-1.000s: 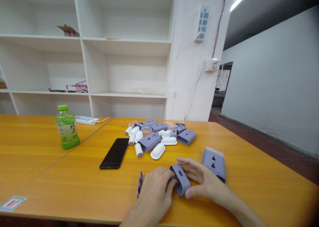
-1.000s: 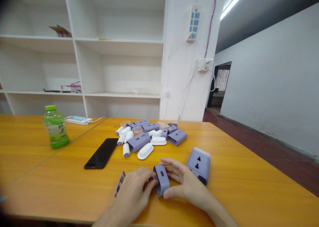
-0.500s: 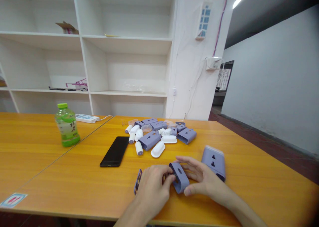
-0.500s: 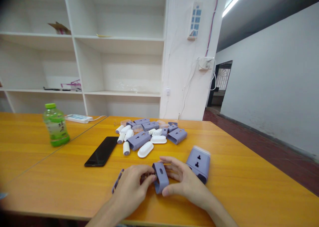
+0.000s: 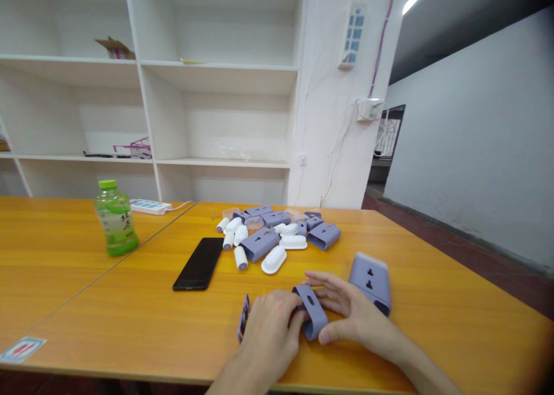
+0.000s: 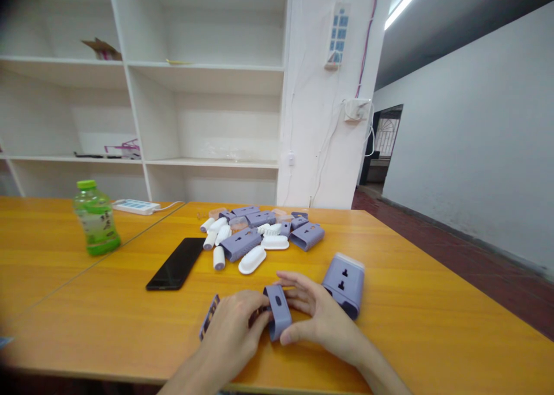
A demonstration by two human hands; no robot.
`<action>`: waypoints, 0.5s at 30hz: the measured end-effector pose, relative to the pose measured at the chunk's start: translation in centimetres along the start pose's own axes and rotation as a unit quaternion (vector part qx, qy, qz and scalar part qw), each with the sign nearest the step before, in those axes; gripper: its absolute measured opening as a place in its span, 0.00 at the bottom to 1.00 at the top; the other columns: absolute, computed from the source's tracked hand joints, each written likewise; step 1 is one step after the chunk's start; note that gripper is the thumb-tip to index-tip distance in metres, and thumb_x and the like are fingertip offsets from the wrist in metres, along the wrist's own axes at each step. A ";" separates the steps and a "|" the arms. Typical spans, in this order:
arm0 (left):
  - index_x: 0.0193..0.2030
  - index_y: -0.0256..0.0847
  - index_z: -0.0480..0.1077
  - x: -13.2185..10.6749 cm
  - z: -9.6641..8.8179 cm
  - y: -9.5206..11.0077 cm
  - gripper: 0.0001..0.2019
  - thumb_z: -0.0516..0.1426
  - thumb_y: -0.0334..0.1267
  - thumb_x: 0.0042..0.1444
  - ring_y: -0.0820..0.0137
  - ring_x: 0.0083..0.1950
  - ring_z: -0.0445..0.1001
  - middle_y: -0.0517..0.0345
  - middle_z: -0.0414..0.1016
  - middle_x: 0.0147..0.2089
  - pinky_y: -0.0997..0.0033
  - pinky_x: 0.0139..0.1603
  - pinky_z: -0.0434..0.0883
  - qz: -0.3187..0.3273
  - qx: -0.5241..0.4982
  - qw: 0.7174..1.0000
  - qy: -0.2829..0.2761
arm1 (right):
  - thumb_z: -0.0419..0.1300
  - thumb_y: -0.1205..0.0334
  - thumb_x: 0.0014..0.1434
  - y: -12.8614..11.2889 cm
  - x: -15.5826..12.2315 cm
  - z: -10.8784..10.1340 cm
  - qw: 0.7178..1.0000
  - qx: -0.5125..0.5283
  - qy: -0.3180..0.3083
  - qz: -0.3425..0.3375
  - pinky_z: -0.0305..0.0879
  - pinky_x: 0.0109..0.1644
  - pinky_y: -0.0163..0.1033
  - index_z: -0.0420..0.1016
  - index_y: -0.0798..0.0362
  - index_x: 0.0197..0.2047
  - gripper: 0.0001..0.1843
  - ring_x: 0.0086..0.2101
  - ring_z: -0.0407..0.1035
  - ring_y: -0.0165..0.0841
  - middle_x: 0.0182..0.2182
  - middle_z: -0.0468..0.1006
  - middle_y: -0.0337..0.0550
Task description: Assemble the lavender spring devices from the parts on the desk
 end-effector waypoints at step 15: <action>0.36 0.47 0.78 0.7 -0.6 -0.3 0.06 0.59 0.34 0.63 0.63 0.43 0.77 0.59 0.80 0.38 0.69 0.41 0.63 -0.011 0.078 0.997 -0.019 | 0.83 0.62 0.37 -1.5 -0.3 -0.1 0.992 -0.117 0.042 -0.019 0.71 0.61 0.51 0.71 0.45 0.62 0.49 0.52 0.76 0.46 0.54 0.79 0.46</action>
Point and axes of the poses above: each hand's wrist, its own x-axis towards the middle knuckle, its own z-axis out of the palm, y = z × x, the point moved 8 cm from there along x, towards the middle knuckle
